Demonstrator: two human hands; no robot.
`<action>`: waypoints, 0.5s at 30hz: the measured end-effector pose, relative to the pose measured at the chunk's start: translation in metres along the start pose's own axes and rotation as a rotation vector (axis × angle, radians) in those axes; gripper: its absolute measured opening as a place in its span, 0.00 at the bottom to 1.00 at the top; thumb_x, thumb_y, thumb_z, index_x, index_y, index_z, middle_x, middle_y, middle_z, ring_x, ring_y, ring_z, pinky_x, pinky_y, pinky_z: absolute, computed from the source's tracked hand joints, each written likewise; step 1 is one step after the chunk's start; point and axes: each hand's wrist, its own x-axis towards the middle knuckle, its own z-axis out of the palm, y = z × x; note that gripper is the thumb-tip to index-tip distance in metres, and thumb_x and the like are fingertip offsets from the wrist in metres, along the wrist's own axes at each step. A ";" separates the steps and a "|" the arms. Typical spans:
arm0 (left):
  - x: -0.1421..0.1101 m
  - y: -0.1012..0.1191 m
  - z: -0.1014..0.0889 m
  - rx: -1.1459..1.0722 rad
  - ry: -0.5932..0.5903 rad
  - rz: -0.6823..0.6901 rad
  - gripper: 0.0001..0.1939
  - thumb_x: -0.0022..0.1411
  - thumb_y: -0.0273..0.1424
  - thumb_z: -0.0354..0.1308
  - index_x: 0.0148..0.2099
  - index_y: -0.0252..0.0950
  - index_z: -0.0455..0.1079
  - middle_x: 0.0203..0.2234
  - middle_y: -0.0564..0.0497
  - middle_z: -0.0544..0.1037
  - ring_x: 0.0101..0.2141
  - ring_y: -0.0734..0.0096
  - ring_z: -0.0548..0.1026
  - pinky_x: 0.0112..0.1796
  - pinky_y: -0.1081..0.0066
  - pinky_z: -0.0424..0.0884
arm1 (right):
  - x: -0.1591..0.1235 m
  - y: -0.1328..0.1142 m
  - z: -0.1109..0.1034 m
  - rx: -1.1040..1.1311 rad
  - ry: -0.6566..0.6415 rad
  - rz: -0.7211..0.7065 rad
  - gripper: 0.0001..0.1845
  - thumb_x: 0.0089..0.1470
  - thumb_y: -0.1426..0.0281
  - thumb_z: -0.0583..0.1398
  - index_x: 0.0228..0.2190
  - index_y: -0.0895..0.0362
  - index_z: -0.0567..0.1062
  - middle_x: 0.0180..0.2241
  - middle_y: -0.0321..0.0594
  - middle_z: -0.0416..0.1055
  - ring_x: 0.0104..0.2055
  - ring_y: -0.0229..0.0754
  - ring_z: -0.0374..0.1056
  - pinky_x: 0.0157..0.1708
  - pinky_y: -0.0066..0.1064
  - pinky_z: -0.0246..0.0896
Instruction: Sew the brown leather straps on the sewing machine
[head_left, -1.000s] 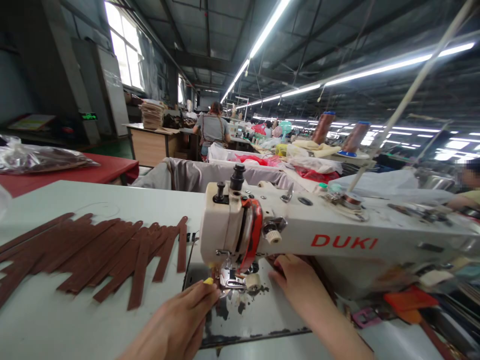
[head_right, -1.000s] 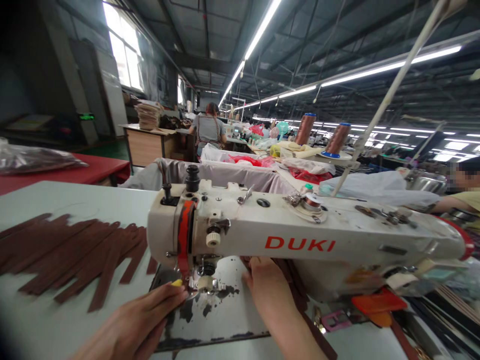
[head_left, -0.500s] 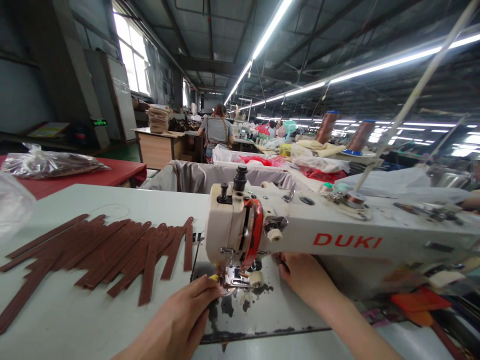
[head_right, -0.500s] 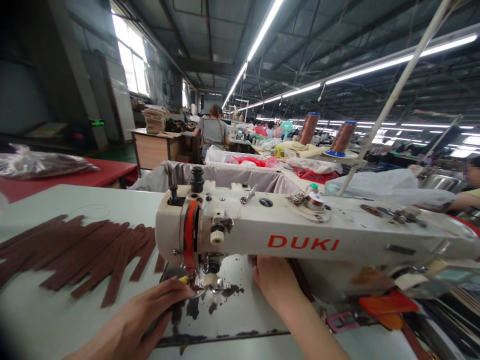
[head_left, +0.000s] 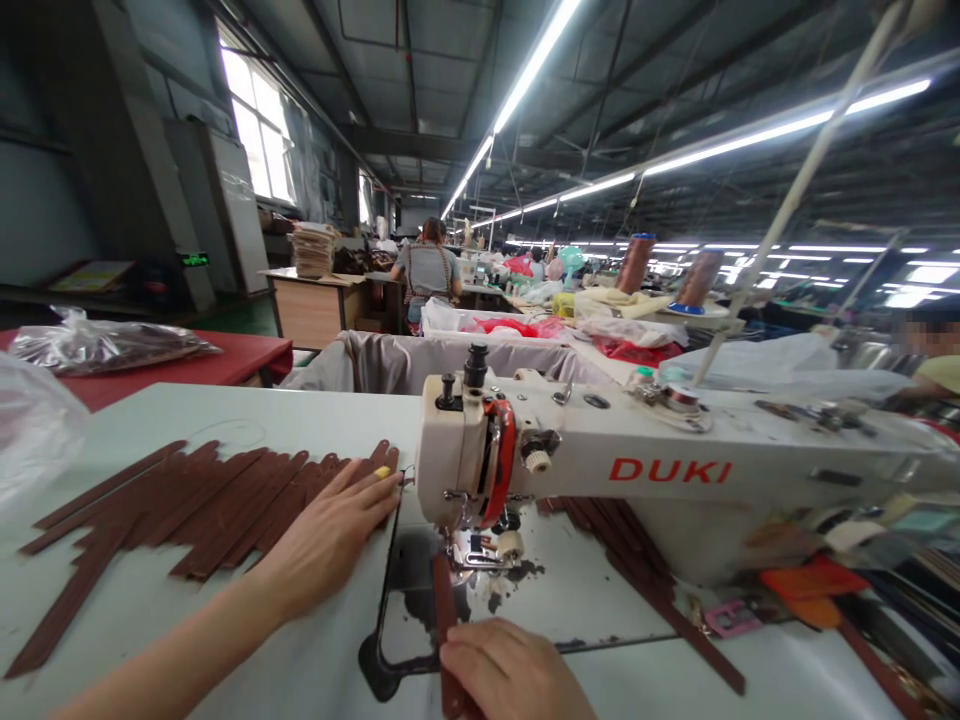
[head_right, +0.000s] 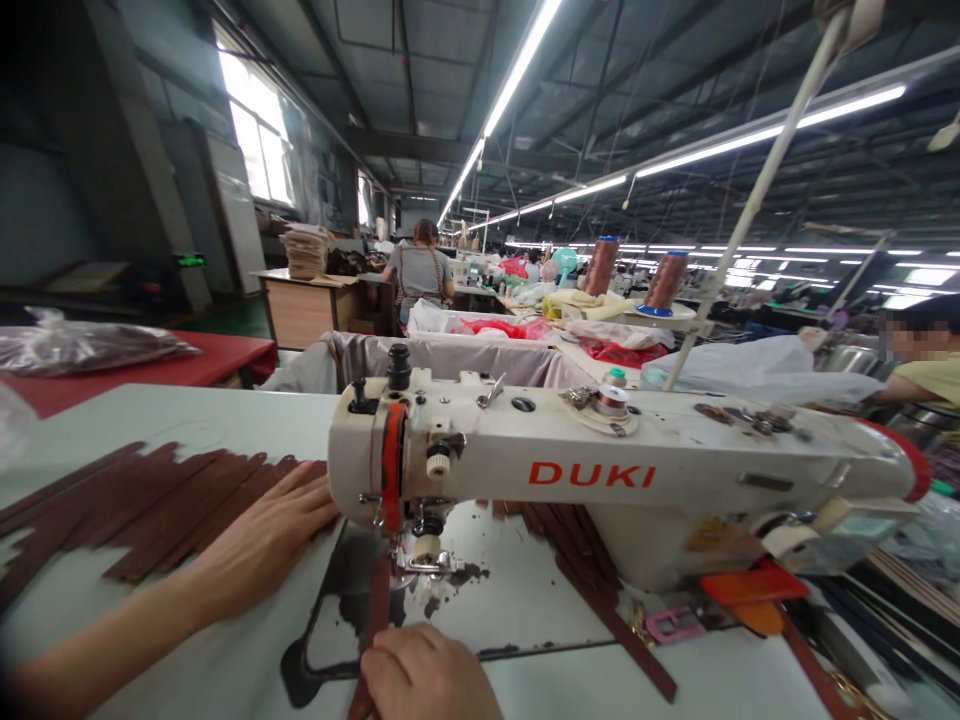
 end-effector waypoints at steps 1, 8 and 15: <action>-0.009 0.003 0.001 0.011 0.025 -0.020 0.29 0.57 0.14 0.43 0.57 0.36 0.68 0.56 0.42 0.71 0.58 0.55 0.68 0.61 0.41 0.51 | 0.000 0.002 0.005 -0.019 0.000 -0.003 0.08 0.54 0.78 0.56 0.33 0.57 0.75 0.30 0.40 0.79 0.28 0.40 0.75 0.30 0.25 0.73; -0.027 0.065 0.030 -0.158 0.208 0.168 0.31 0.55 0.18 0.47 0.62 0.34 0.61 0.53 0.43 0.74 0.53 0.63 0.73 0.54 0.68 0.70 | -0.003 0.001 0.010 -0.084 -0.010 0.022 0.11 0.51 0.81 0.54 0.28 0.58 0.74 0.25 0.39 0.75 0.24 0.41 0.72 0.27 0.26 0.70; -0.015 0.069 0.020 -0.055 0.254 0.181 0.26 0.56 0.18 0.48 0.57 0.31 0.64 0.49 0.44 0.77 0.51 0.67 0.75 0.56 0.75 0.65 | 0.000 0.000 0.013 -0.096 0.008 0.062 0.12 0.50 0.81 0.52 0.28 0.58 0.74 0.27 0.40 0.76 0.24 0.42 0.71 0.26 0.28 0.72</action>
